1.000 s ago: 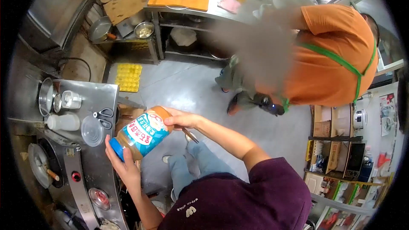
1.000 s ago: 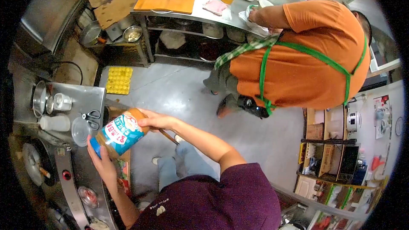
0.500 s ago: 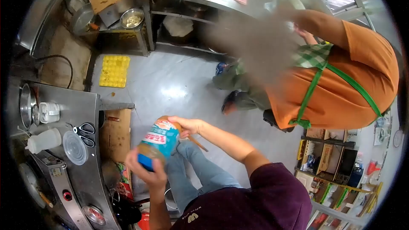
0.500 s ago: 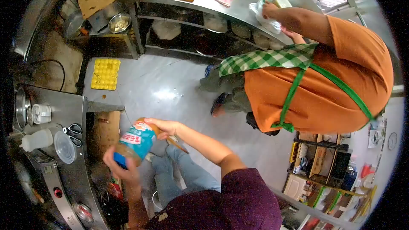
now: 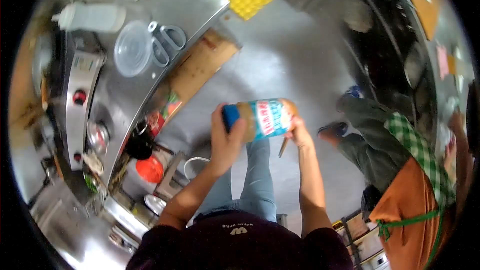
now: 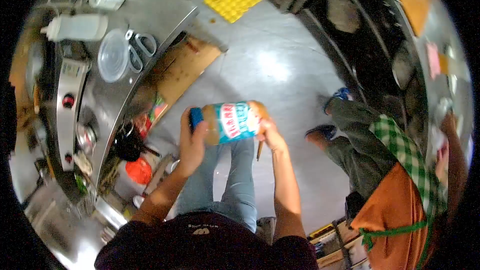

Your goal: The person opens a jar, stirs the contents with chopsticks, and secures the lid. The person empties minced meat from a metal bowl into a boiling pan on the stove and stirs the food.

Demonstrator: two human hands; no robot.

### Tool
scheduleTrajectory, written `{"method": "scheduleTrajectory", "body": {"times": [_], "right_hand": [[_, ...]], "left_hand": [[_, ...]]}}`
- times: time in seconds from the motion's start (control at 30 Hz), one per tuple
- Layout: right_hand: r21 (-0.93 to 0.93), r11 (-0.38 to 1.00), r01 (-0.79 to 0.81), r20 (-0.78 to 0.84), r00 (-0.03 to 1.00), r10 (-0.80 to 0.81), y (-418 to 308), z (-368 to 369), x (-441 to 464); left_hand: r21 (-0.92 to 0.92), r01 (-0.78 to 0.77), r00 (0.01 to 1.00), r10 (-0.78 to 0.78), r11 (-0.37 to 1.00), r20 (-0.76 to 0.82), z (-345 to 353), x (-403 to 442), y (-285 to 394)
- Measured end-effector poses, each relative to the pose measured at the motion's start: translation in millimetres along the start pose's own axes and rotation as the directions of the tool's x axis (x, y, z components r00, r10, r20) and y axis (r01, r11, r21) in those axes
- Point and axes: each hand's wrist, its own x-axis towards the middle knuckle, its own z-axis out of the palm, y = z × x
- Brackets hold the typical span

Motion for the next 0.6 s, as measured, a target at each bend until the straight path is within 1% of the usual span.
{"method": "scheduleTrajectory", "body": {"times": [0.03,0.07,0.13,0.17,0.27,0.3,0.33,0.37,0.4,0.43,0.47,0.5,0.53,0.57,0.6], "right_hand": [[0.084,0.994,-0.071,0.011,0.997,0.071,-5.2,2.2,4.2],[0.166,0.979,-0.122,0.013,0.992,0.122,-7.9,-0.3,11.2],[0.18,0.942,-0.282,0.178,0.951,0.251,2.8,-23.5,25.6],[0.181,0.915,-0.36,0.256,0.916,0.309,11.4,-33.4,31.5],[0.142,0.883,-0.447,0.241,0.881,0.407,27.8,-38.1,38.8],[0.188,0.852,-0.489,0.17,0.871,0.462,41.3,-46.8,46.3],[0.078,0.878,-0.471,0.061,0.882,0.468,54.3,-56.4,56.4],[-0.042,0.889,-0.457,-0.044,0.889,0.455,64.1,-64.9,67.6],[-0.164,0.912,-0.375,-0.164,0.922,0.35,66.0,-66.5,72.8],[-0.308,0.897,-0.317,-0.282,0.931,0.232,67.9,-68.1,78.1],[-0.446,0.846,-0.293,-0.389,0.914,0.112,69.8,-69.8,83.3],[-0.505,0.85,-0.149,-0.399,0.914,-0.076,77.2,-82.7,82.2],[-0.502,0.853,-0.145,-0.437,0.893,-0.106,80.2,-92.2,77.8],[-0.502,0.854,-0.138,-0.477,0.868,-0.14,80.8,-100.0,71.6],[-0.628,0.765,-0.144,-0.467,0.856,-0.223,80.5,-106.2,64.8]], "left_hand": [[0.195,-0.247,0.969,0.246,0.949,0.028,2.9,-1.3,-1.5],[0.361,-0.484,0.872,0.472,0.797,0.126,5.3,1.6,0.4],[0.373,-0.601,0.799,0.51,0.707,0.319,4.8,4.0,-4.9],[0.353,-0.662,0.746,0.537,0.661,0.394,2.9,8.5,-13.6],[0.272,-0.784,0.595,0.553,0.557,0.583,-12.1,32.0,-40.3],[0.321,-0.728,0.657,0.482,0.607,0.58,-14.7,41.8,-49.4],[0.357,-0.666,0.714,0.421,0.655,0.56,-17.4,54.3,-63.4],[0.398,-0.64,0.745,0.405,0.658,0.53,-20.6,63.3,-76.3],[0.437,-0.614,0.773,0.392,0.657,0.498,-25.3,74.1,-89.8],[0.51,-0.585,0.809,0.413,0.631,0.418,-33.1,88.8,-104.2],[0.579,-0.547,0.836,0.437,0.605,0.333,-44.7,107.0,-119.7],[0.68,-0.43,0.889,0.407,0.594,0.207,-60.1,132.2,-136.0],[0.758,-0.3,0.922,0.381,0.579,0.074,-79.3,161.7,-154.0],[0.8,-0.126,0.935,0.341,0.586,-0.103,-100.9,194.2,-176.2],[0.805,0.047,0.913,0.302,0.592,-0.276,-124.5,228.1,-202.8]]}}
